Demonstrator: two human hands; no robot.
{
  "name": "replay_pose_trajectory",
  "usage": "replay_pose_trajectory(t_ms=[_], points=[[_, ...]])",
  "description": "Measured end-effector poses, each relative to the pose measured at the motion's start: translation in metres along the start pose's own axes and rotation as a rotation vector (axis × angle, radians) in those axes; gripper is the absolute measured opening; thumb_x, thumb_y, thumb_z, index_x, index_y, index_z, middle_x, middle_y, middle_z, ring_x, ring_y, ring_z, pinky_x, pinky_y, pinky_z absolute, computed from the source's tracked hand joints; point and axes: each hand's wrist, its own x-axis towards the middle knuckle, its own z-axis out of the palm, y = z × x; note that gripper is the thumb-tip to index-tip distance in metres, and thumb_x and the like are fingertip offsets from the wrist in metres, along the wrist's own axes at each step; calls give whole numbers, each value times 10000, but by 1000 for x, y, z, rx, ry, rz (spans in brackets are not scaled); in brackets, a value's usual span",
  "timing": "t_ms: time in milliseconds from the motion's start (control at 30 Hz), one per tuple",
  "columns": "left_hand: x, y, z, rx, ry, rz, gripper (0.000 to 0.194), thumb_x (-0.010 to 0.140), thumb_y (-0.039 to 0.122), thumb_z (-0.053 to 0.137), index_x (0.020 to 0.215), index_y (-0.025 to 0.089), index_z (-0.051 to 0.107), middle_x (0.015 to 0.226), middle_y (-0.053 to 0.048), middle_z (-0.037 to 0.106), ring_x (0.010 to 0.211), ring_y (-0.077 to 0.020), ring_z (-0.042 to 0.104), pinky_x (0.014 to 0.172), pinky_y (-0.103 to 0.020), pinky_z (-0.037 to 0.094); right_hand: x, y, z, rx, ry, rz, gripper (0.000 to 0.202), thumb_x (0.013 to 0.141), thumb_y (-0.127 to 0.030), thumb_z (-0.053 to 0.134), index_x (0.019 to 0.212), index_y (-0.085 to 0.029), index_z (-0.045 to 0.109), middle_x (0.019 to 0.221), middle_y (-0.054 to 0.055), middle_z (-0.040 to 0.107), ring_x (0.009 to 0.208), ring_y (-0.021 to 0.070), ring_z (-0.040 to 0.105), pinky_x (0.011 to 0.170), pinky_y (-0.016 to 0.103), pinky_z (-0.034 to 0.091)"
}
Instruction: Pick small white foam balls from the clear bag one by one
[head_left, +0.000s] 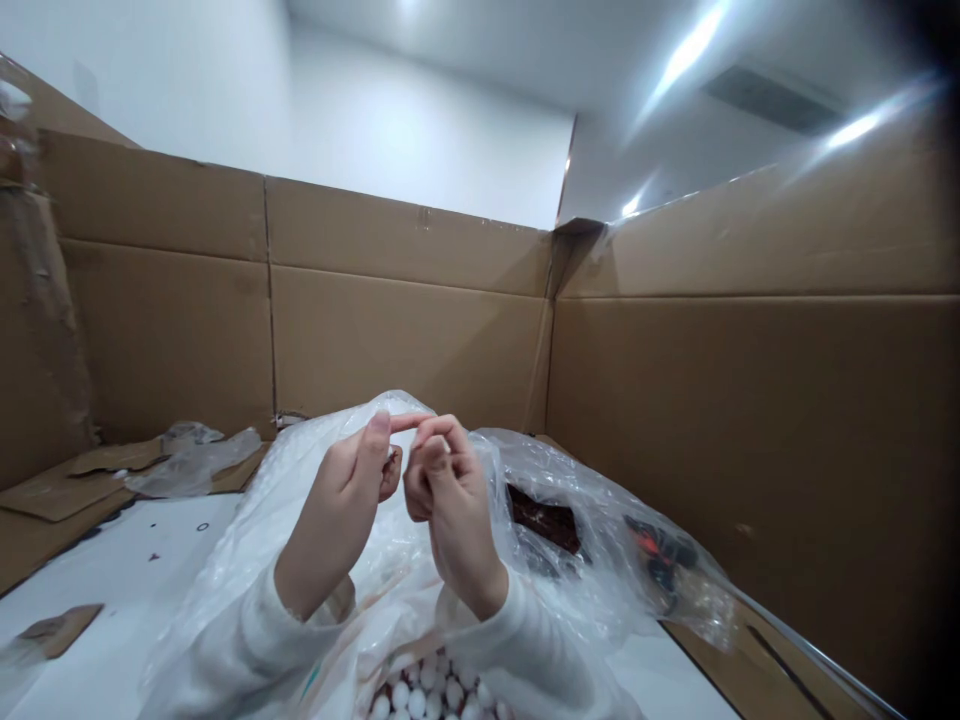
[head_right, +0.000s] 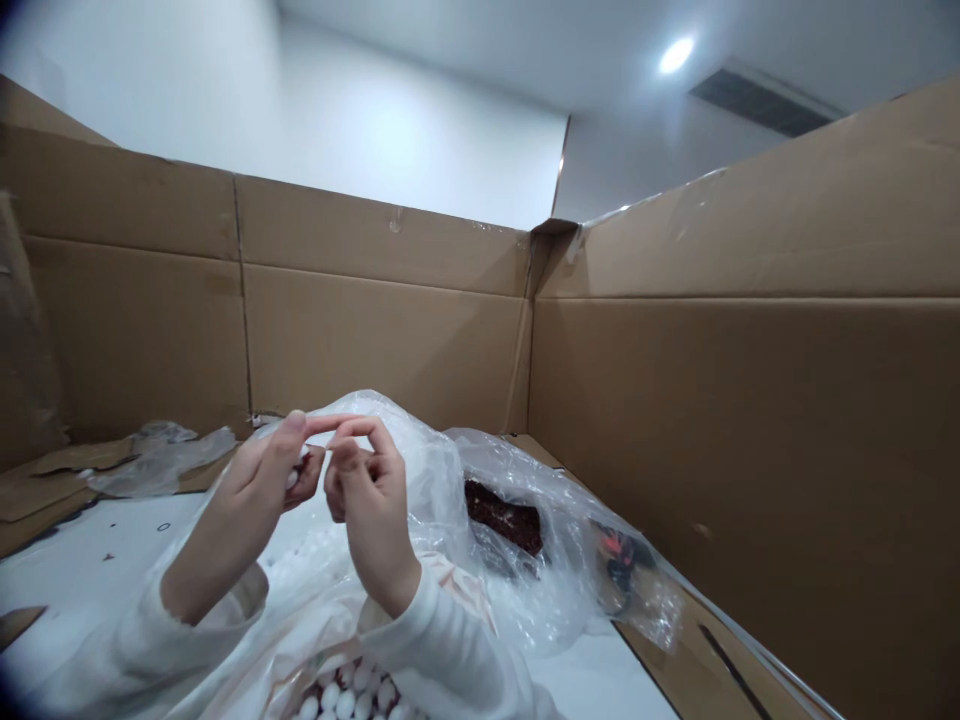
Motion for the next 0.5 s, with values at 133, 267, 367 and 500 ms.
replay_pose_trajectory(t_ms=[133,267,367,500], points=[[-2,-3,3,59,-104,17,459,899,430,215,1069,152,538,492,59,287,441,-109,323,438,-211,272,5,-15,-9,192,133,104,300,827,-502,375,746,-221,444,427,-102,221,353,47,103,332,174,117],[-2,-6,9,334,-223,16,379,885,453,258,1020,210,515,494,56,384,462,-134,403,477,-227,295,16,-20,-28,352,176,257,195,835,-393,438,797,-206,477,454,-103,221,366,50,86,321,164,124],[-1,-8,11,499,-222,26,339,879,457,271,998,231,493,498,60,445,465,-148,446,483,-226,292,22,-15,-38,465,145,362,191,862,-347,400,839,-184,499,451,-104,221,360,49,76,315,163,111],[1,-10,8,561,-166,60,340,888,437,241,1001,239,493,490,62,459,453,-148,457,465,-214,278,22,-11,-37,477,57,421,279,878,-383,348,912,-169,524,427,-108,204,353,46,62,312,156,90]])
